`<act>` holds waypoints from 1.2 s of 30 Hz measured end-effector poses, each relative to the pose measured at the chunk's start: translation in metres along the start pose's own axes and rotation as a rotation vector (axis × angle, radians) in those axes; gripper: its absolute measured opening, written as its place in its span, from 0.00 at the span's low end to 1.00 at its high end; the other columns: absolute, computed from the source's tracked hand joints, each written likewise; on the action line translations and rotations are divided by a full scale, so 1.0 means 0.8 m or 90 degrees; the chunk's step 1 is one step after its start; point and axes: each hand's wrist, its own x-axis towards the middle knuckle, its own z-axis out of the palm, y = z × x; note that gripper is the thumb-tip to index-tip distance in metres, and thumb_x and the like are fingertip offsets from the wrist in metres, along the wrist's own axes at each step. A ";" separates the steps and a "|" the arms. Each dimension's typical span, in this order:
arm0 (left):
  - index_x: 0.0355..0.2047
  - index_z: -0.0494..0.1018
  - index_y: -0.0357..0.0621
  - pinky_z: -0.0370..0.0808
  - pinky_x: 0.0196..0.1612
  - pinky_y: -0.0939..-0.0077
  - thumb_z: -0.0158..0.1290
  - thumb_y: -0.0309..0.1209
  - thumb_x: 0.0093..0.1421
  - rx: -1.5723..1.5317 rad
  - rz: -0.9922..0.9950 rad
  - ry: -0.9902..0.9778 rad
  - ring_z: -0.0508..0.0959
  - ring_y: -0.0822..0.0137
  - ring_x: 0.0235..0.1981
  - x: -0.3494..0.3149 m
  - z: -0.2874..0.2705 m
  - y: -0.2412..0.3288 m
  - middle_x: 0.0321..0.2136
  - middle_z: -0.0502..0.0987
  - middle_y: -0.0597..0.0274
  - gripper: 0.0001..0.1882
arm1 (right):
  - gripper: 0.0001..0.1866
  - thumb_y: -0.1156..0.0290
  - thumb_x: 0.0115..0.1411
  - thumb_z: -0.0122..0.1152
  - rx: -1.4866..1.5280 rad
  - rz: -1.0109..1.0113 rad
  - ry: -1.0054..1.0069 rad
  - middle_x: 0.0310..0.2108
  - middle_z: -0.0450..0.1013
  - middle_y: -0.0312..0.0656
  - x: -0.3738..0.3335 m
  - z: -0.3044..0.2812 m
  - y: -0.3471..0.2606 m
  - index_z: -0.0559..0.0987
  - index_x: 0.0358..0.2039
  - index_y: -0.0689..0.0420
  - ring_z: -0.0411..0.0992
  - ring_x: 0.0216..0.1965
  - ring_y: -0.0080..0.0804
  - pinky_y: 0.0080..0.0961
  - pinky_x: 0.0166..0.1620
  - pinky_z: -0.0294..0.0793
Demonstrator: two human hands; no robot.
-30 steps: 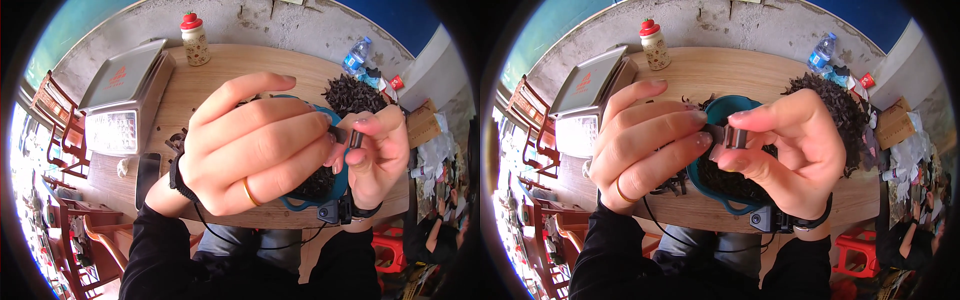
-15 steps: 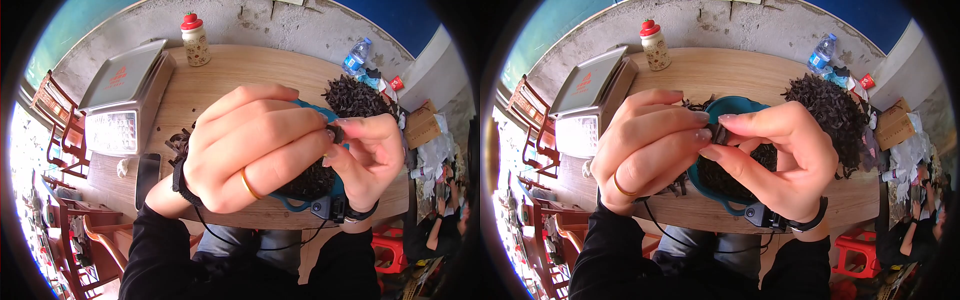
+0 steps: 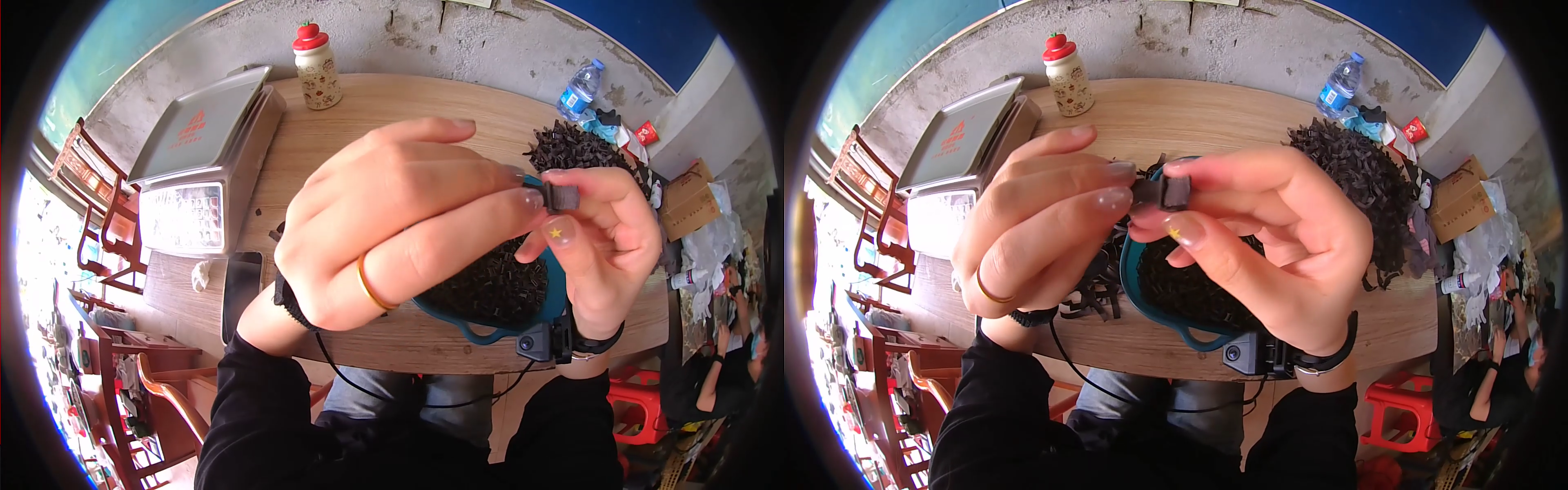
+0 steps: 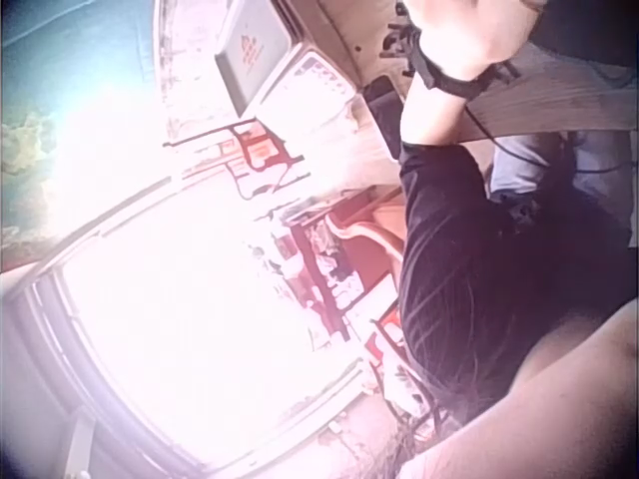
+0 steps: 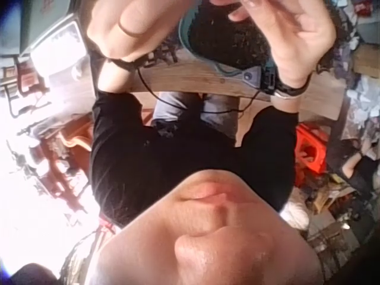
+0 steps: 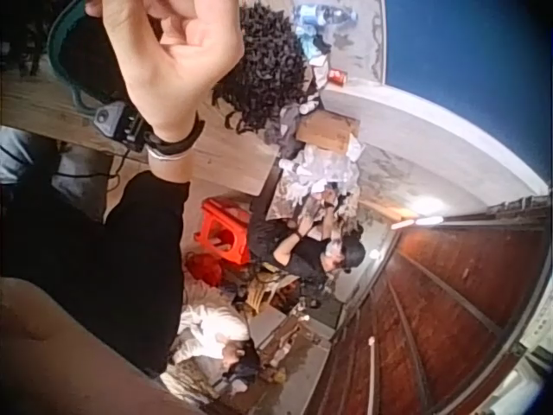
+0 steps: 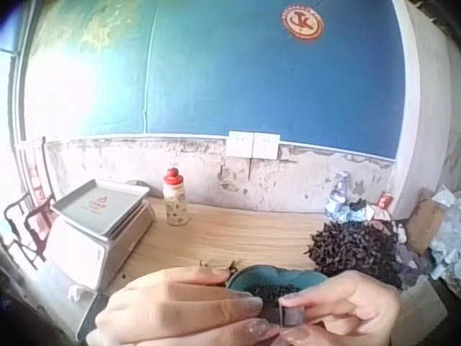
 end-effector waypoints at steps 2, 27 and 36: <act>0.32 0.72 0.37 0.75 0.41 0.59 0.57 0.19 0.43 -0.022 -0.006 0.012 0.78 0.61 0.30 -0.001 0.002 0.001 0.28 0.75 0.55 0.13 | 0.14 0.80 0.51 0.56 -0.019 0.032 -0.022 0.27 0.73 0.46 0.000 0.001 -0.002 0.67 0.39 0.68 0.72 0.23 0.27 0.16 0.24 0.72; 0.28 0.67 0.35 0.77 0.29 0.74 0.59 0.19 0.43 -0.012 -0.069 -0.001 0.79 0.58 0.30 0.001 -0.003 0.017 0.32 0.76 0.45 0.13 | 0.17 0.86 0.45 0.58 -0.280 -0.250 -0.076 0.28 0.72 0.46 -0.003 -0.005 0.010 0.68 0.37 0.71 0.71 0.25 0.26 0.18 0.31 0.72; 0.30 0.75 0.37 0.76 0.27 0.76 0.57 0.23 0.39 0.032 -0.039 -0.040 0.78 0.61 0.28 0.006 -0.007 0.018 0.31 0.76 0.51 0.14 | 0.14 0.86 0.45 0.57 -0.209 -0.228 -0.066 0.27 0.72 0.47 -0.004 -0.007 0.009 0.69 0.36 0.71 0.71 0.24 0.27 0.18 0.29 0.71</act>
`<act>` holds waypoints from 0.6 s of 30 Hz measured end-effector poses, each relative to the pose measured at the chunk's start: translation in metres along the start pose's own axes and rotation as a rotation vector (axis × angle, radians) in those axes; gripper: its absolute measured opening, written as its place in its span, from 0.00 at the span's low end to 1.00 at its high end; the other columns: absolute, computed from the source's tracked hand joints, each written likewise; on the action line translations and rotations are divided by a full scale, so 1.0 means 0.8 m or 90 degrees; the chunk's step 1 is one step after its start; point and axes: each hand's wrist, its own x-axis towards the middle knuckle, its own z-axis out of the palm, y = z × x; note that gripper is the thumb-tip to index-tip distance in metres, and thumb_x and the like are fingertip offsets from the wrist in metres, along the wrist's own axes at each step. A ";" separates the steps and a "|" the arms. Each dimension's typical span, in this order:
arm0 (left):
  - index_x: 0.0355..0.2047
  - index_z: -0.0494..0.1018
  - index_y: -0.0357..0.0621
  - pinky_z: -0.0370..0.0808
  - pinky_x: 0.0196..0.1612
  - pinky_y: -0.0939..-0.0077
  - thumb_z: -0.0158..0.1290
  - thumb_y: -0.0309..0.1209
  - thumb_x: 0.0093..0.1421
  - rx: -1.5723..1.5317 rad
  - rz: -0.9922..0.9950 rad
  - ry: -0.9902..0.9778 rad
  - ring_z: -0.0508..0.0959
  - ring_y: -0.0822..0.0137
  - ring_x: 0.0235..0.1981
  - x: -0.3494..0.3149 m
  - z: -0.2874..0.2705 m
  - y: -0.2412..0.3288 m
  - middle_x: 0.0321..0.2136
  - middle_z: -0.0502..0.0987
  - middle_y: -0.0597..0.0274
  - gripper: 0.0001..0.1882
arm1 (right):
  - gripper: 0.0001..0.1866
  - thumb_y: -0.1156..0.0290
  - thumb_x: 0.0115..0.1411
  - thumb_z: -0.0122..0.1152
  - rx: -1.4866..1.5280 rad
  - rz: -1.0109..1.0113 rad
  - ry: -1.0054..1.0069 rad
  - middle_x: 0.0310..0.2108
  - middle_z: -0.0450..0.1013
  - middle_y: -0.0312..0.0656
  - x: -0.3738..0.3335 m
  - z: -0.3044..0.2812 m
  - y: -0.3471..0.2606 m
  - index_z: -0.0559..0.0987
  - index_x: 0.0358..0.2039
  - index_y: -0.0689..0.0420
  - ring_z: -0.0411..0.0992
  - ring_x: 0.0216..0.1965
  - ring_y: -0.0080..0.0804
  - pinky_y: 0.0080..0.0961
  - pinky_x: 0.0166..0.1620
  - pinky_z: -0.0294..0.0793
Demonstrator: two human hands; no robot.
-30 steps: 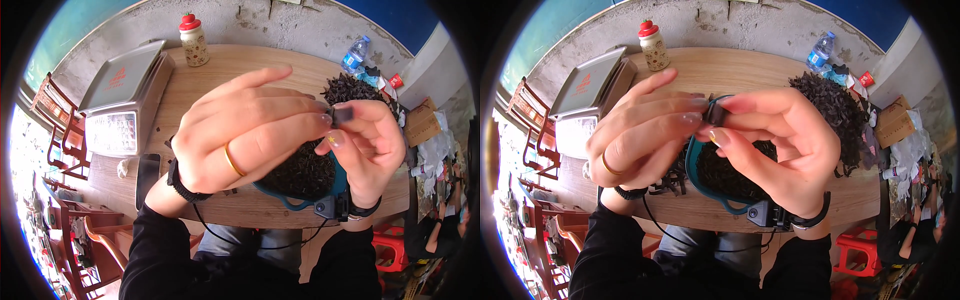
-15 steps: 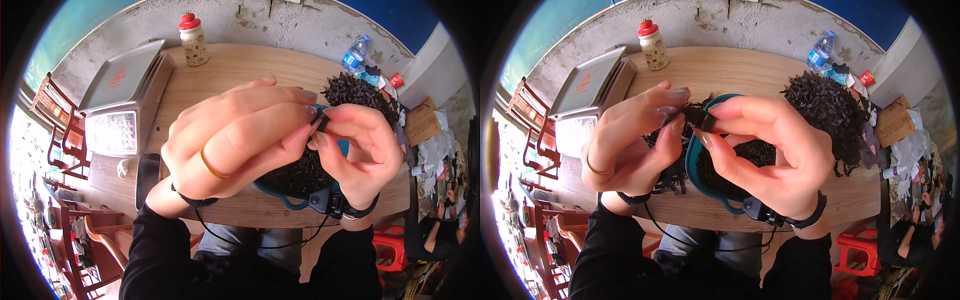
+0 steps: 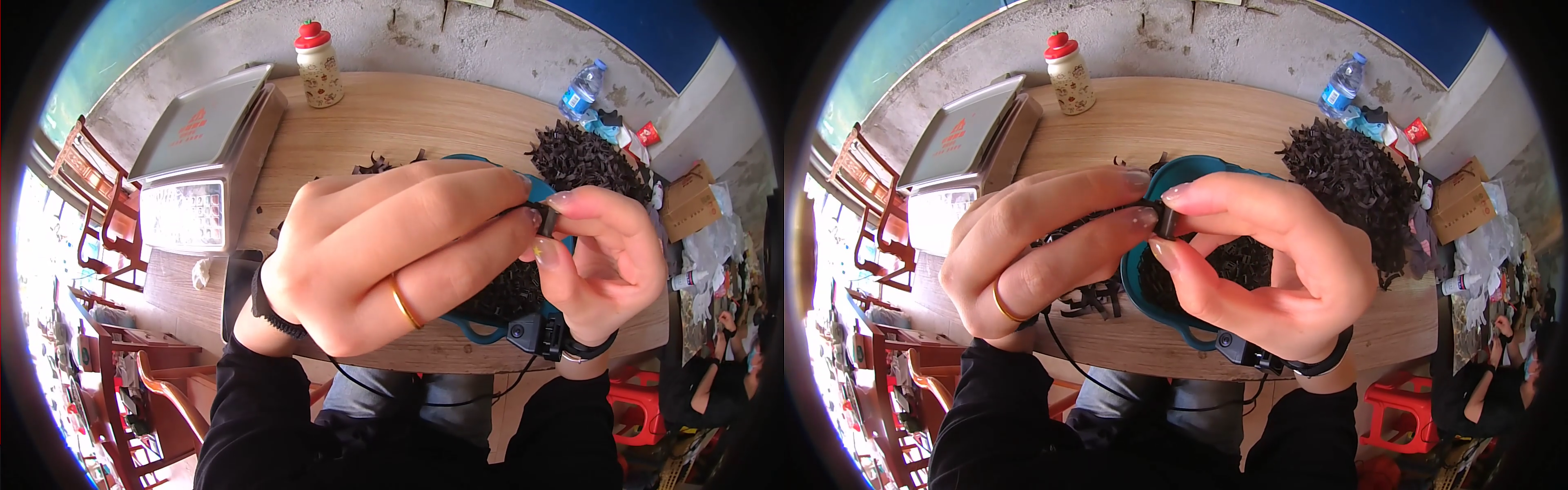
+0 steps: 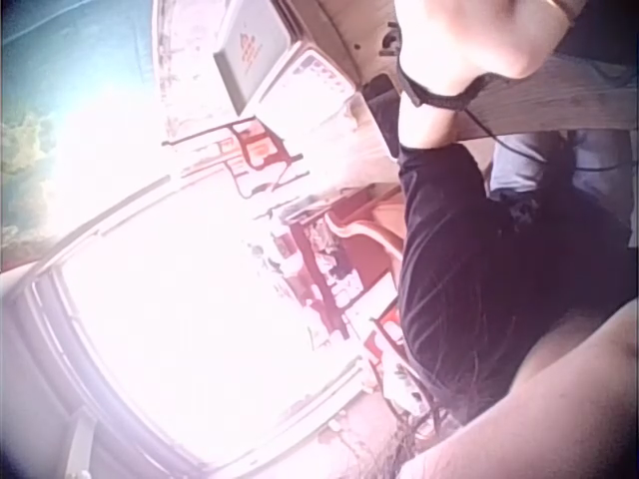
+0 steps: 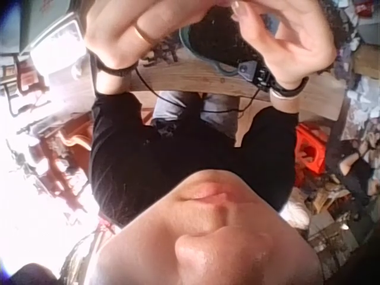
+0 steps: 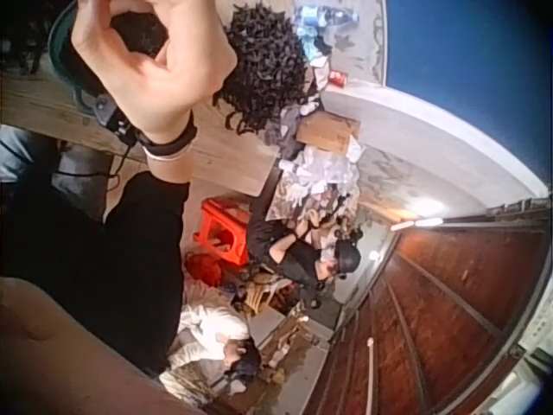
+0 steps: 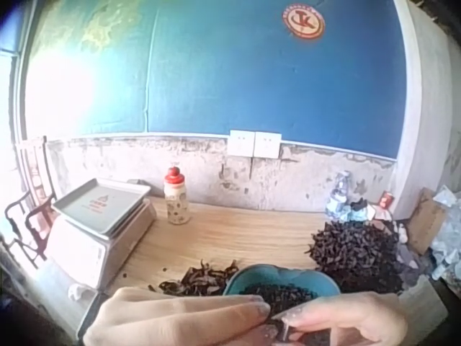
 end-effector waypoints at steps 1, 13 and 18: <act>0.29 0.75 0.37 0.76 0.27 0.76 0.56 0.23 0.39 0.015 0.007 -0.011 0.78 0.61 0.28 0.000 -0.001 0.000 0.30 0.76 0.51 0.13 | 0.14 0.86 0.45 0.57 0.001 0.000 0.000 0.27 0.72 0.47 0.000 0.001 0.001 0.69 0.36 0.71 0.71 0.24 0.27 0.18 0.29 0.71; 0.25 0.74 0.35 0.76 0.25 0.81 0.53 0.24 0.44 -0.056 0.009 0.016 0.78 0.65 0.24 0.002 -0.002 -0.011 0.28 0.77 0.53 0.06 | 0.14 0.82 0.49 0.60 -0.065 -0.068 -0.081 0.33 0.71 0.49 0.004 -0.008 0.011 0.70 0.37 0.70 0.72 0.25 0.28 0.21 0.30 0.75; 0.25 0.73 0.35 0.76 0.24 0.80 0.53 0.23 0.45 -0.060 0.053 0.016 0.78 0.65 0.25 0.002 -0.002 -0.016 0.28 0.76 0.53 0.05 | 0.12 0.75 0.54 0.57 0.209 0.167 0.001 0.31 0.71 0.48 0.001 0.003 0.003 0.70 0.35 0.70 0.69 0.21 0.25 0.20 0.20 0.73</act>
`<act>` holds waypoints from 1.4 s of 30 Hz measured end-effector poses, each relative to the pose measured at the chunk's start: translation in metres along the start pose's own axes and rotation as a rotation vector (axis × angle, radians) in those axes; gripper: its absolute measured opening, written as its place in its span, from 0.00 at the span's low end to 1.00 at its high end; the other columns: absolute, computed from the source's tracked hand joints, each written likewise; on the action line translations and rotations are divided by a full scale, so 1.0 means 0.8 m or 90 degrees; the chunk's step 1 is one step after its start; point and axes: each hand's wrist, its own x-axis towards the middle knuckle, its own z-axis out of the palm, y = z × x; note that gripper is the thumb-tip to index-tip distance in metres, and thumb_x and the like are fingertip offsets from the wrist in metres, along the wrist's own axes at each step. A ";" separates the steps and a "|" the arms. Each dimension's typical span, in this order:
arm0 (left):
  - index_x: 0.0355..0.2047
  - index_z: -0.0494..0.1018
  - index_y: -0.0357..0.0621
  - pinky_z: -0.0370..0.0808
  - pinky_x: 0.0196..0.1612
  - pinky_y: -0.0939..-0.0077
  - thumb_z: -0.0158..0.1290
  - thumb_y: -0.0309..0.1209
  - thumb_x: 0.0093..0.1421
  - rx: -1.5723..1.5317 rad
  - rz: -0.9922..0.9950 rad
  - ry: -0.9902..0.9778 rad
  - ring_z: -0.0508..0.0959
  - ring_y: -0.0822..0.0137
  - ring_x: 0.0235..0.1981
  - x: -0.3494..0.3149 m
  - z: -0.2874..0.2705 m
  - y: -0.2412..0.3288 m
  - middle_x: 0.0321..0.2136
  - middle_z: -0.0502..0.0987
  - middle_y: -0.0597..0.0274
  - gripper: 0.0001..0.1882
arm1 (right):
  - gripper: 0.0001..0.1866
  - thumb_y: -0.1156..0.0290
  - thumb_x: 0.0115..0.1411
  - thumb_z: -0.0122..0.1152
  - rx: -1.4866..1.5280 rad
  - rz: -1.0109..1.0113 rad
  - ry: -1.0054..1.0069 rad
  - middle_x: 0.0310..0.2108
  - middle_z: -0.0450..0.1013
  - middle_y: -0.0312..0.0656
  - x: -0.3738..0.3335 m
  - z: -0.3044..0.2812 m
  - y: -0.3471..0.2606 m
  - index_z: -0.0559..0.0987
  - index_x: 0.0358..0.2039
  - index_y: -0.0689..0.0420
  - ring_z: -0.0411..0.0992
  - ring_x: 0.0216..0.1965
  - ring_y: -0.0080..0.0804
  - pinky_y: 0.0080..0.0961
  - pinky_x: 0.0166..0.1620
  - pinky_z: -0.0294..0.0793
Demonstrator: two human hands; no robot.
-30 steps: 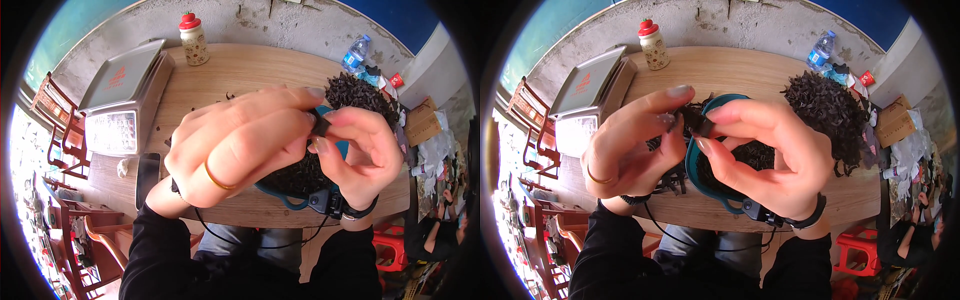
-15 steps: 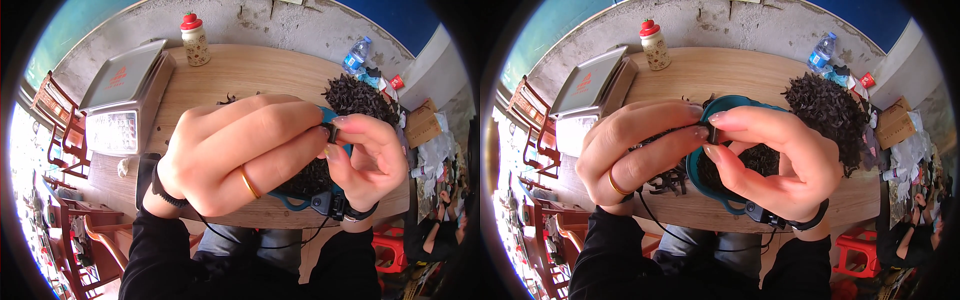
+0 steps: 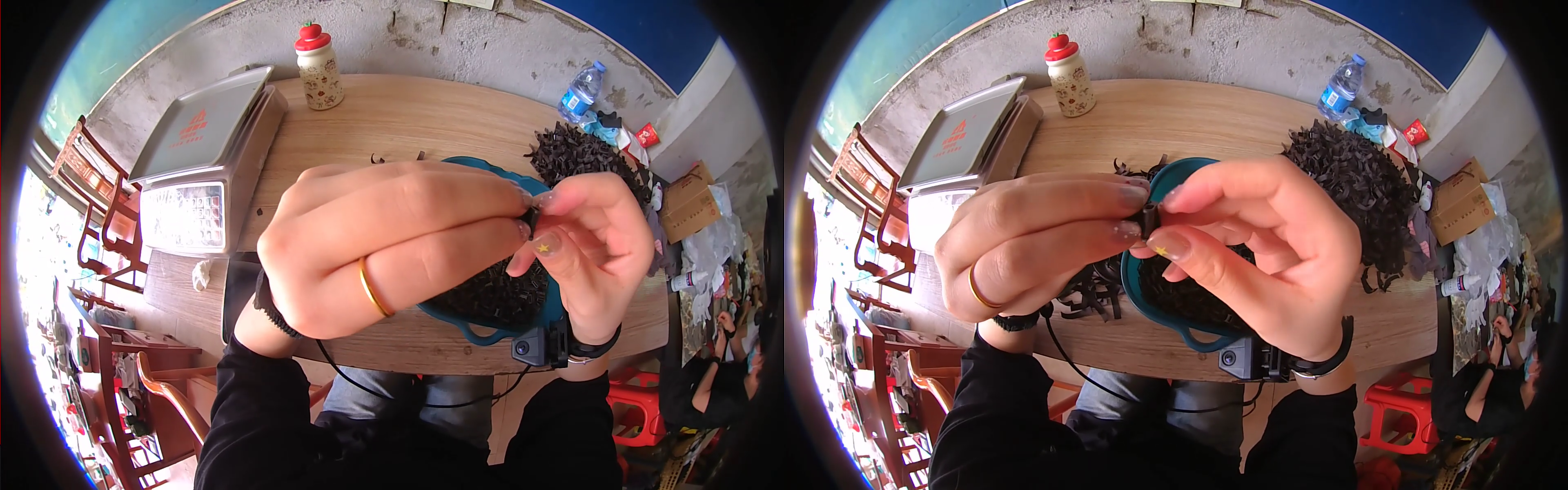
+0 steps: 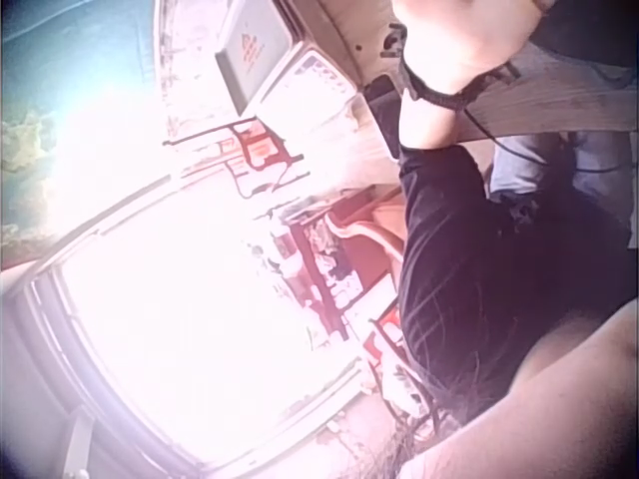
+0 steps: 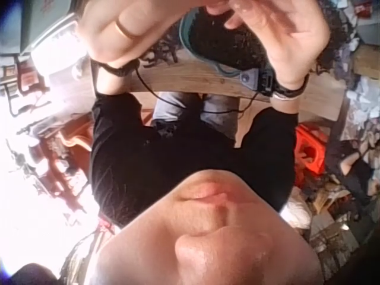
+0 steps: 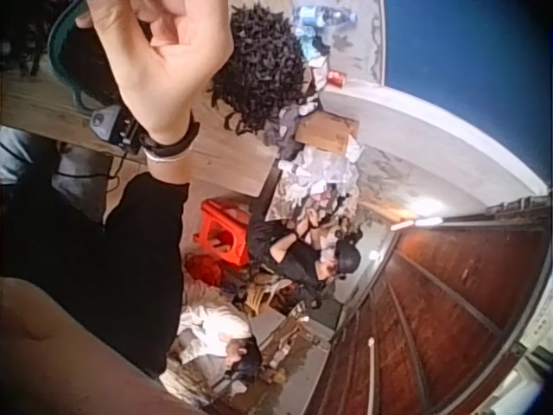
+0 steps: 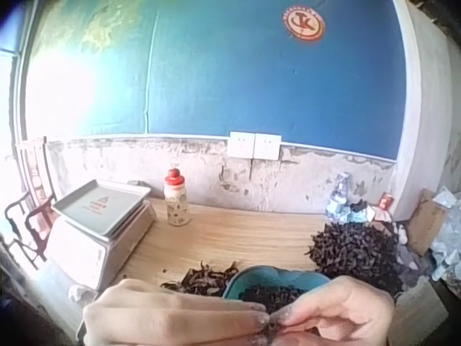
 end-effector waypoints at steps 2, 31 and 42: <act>0.25 0.74 0.35 0.76 0.24 0.80 0.53 0.23 0.45 -0.006 0.016 0.007 0.78 0.64 0.25 0.000 0.002 -0.001 0.28 0.76 0.53 0.05 | 0.11 0.76 0.54 0.57 0.014 0.043 -0.010 0.30 0.71 0.47 0.003 -0.001 -0.005 0.70 0.35 0.70 0.69 0.21 0.25 0.20 0.20 0.72; 0.31 0.69 0.37 0.75 0.28 0.77 0.61 0.17 0.38 0.118 -0.145 -0.110 0.79 0.63 0.26 -0.002 0.009 0.003 0.26 0.77 0.58 0.18 | 0.05 0.82 0.53 0.54 -0.108 0.096 0.026 0.24 0.70 0.37 0.003 -0.010 0.000 0.70 0.31 0.66 0.69 0.25 0.17 0.11 0.29 0.67; 0.30 0.70 0.38 0.76 0.28 0.76 0.61 0.16 0.37 0.087 -0.125 -0.104 0.79 0.62 0.27 -0.001 0.006 0.000 0.26 0.77 0.58 0.17 | 0.05 0.83 0.52 0.53 -0.062 0.132 0.018 0.24 0.70 0.39 0.006 -0.009 -0.009 0.69 0.31 0.66 0.69 0.25 0.18 0.11 0.29 0.68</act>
